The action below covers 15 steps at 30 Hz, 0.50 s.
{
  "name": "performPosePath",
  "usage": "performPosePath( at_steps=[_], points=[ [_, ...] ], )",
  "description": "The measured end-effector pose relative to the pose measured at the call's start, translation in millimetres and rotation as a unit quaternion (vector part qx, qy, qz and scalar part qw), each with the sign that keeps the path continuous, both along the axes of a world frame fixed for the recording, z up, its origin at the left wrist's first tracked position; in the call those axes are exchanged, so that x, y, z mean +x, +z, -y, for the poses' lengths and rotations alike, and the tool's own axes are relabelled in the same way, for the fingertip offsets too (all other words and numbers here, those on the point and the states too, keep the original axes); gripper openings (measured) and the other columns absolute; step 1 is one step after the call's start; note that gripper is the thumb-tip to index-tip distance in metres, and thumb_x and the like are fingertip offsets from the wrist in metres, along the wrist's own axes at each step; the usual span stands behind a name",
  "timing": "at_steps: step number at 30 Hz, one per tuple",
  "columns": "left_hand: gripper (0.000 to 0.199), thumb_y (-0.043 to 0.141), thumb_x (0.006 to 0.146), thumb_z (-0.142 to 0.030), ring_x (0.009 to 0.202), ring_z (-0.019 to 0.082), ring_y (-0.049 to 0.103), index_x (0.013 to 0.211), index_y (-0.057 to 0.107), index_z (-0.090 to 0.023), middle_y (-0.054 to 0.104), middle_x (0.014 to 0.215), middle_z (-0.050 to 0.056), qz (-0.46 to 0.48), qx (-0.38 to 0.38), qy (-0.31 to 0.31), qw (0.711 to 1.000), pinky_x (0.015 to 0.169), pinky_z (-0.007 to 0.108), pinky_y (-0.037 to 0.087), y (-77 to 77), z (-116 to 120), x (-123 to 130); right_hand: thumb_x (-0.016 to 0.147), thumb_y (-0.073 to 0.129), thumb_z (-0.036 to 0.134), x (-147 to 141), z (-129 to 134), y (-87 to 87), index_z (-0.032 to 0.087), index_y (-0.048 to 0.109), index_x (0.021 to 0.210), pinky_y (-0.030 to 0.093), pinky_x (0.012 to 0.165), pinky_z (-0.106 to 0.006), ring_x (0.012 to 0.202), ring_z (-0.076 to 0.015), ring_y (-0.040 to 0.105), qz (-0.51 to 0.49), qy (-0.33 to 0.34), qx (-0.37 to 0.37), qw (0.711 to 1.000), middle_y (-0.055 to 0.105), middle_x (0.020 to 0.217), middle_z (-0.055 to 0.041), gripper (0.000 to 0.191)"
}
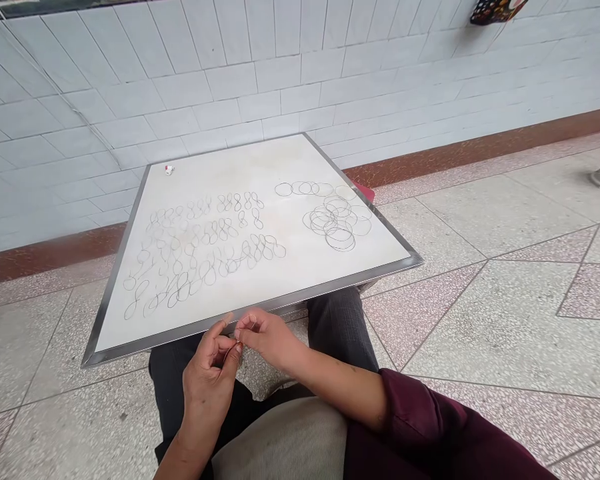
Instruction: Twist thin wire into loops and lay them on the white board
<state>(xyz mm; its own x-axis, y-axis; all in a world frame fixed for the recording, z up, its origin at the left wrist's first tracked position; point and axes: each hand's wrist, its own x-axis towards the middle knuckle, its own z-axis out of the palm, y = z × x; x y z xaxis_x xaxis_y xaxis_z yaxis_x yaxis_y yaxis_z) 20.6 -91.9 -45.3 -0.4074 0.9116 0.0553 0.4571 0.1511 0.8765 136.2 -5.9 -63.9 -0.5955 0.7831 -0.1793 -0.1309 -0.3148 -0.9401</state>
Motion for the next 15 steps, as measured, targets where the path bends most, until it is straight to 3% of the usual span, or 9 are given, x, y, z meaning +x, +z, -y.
performPosePath(
  at_steps=[5,12,15],
  points=[
    [0.048,0.059,0.087,-0.027,0.066,0.016,0.062,0.135,0.054,-0.034,0.068,0.078,-0.005,-0.007,-0.006,-0.008,1.0,0.069,0.03,0.048,-0.6,-0.8,-0.5,0.074,0.071,0.033,0.3,-0.7,3.9,0.018,0.058,0.075,0.039,0.069,-0.028,0.067,-0.0113,0.05,0.004,-0.001,-0.021,1.0,0.055,0.072,0.0036,0.019],
    [0.047,0.055,0.089,-0.024,0.072,0.019,0.064,0.136,0.053,-0.028,0.069,0.079,-0.001,-0.078,0.041,-0.014,0.996,0.073,0.033,0.049,-1.8,-1.8,4.7,0.072,0.073,0.034,0.0,-0.3,8.4,0.019,0.057,0.074,0.037,0.064,-0.027,0.062,-0.0099,0.046,0.007,-0.008,-0.069,0.998,0.053,0.069,0.0049,0.023],
    [0.046,0.056,0.088,-0.026,0.073,0.019,0.063,0.135,0.054,-0.026,0.069,0.078,-0.001,-0.041,0.045,0.002,0.998,0.074,0.033,0.049,-4.4,-5.1,6.4,0.071,0.074,0.035,-0.1,-1.6,8.1,0.019,0.055,0.073,0.036,0.062,-0.026,0.06,-0.0094,0.044,0.01,-0.017,-0.086,0.996,0.051,0.067,0.0054,0.025]
  ],
)
